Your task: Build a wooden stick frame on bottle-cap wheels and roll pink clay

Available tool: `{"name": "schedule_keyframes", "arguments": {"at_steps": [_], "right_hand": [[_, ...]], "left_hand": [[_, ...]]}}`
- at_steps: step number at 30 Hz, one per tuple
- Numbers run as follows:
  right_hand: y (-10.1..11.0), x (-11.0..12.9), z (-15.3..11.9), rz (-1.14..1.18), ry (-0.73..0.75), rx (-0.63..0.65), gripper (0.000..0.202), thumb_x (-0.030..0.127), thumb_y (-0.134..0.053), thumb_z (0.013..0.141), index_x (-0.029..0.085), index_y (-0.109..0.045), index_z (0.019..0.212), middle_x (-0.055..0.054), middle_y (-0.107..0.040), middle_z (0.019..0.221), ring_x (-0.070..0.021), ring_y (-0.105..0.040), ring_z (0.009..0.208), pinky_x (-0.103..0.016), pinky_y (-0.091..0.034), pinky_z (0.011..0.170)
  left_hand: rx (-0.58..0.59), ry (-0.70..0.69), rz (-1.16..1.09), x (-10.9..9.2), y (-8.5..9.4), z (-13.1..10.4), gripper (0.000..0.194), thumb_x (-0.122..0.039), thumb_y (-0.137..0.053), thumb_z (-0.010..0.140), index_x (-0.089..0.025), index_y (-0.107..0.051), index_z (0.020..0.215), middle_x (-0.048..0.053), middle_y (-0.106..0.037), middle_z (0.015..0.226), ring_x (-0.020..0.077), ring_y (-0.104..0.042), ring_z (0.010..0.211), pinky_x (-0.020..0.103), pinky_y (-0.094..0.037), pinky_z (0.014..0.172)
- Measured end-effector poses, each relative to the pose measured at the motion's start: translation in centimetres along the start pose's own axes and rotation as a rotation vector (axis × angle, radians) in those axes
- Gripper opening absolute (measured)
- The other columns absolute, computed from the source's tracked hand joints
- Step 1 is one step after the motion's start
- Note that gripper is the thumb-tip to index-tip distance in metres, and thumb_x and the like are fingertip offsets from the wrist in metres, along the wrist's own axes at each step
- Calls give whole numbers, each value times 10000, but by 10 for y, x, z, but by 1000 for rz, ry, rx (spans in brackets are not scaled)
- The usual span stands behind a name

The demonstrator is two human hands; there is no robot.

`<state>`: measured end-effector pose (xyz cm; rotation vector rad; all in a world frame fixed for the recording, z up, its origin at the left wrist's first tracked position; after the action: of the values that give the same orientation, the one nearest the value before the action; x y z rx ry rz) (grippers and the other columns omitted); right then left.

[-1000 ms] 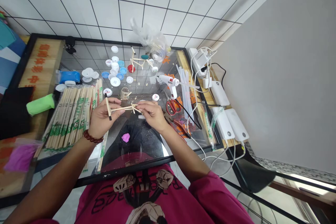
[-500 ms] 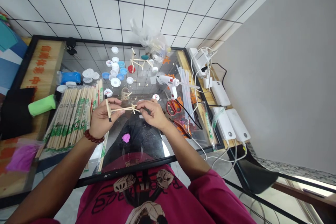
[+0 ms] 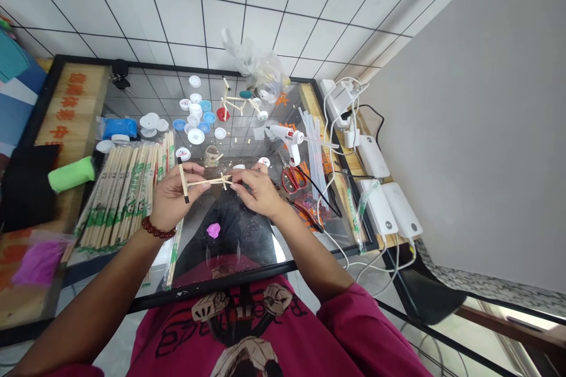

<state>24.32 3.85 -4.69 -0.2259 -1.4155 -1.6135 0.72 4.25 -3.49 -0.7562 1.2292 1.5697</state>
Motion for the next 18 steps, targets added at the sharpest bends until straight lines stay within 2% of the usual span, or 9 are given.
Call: {"name": "schedule_keyframes", "arguments": {"at_steps": [2,4,7,10,18], "right_hand": [[-1,-1,-1,-10,-9,-9,125,300,-553,1021,226,-649,1051,-53,-813,1148,-197,-737,932,-409,-344,977],[-3,-1,-2,-18,-26,-21,245,313,-571,1014,220,-642,1229,-65,-816,1135,-208,-731,910,-418,-355,972],[-5,0,-3,-47,-22,-54,392,350,-596,1015,243,-622,1390,-80,-798,1221,-246,-697,1061,-428,-371,983],[-6,0,-2,-72,-12,-83,343,369,-618,1015,274,-700,1334,-63,-793,1247,-261,-650,1136,-433,-390,994],[-8,-3,1,-43,-26,-54,300,345,-629,1029,296,-727,1308,-54,-792,1248,-215,-698,1064,-410,-403,983]], "left_hand": [[3,-1,-4,0,0,0,107,-339,-787,825,-245,-790,774,42,-741,1029,199,-710,968,366,-590,899],[6,-9,-2,0,-1,0,94,-328,-787,825,-248,-793,775,39,-744,1027,196,-709,967,367,-583,912],[2,-16,-8,1,-2,0,80,-322,-793,819,-253,-795,779,36,-753,1032,197,-711,971,379,-579,935],[-3,-7,-17,1,-2,0,88,-331,-795,818,-251,-793,782,39,-755,1035,203,-714,977,389,-584,941],[-12,-27,-22,3,-2,-1,78,-314,-798,822,-243,-791,789,42,-751,1029,201,-712,970,383,-585,920]]}}
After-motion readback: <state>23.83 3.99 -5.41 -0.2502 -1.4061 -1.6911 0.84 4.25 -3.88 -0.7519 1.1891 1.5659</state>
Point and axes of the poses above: each hand's wrist, its own z-axis towards the middle knuckle, its own y-axis out of the back of the hand, x = y × z, the point moved 1 cm from there along z, towards the middle knuckle
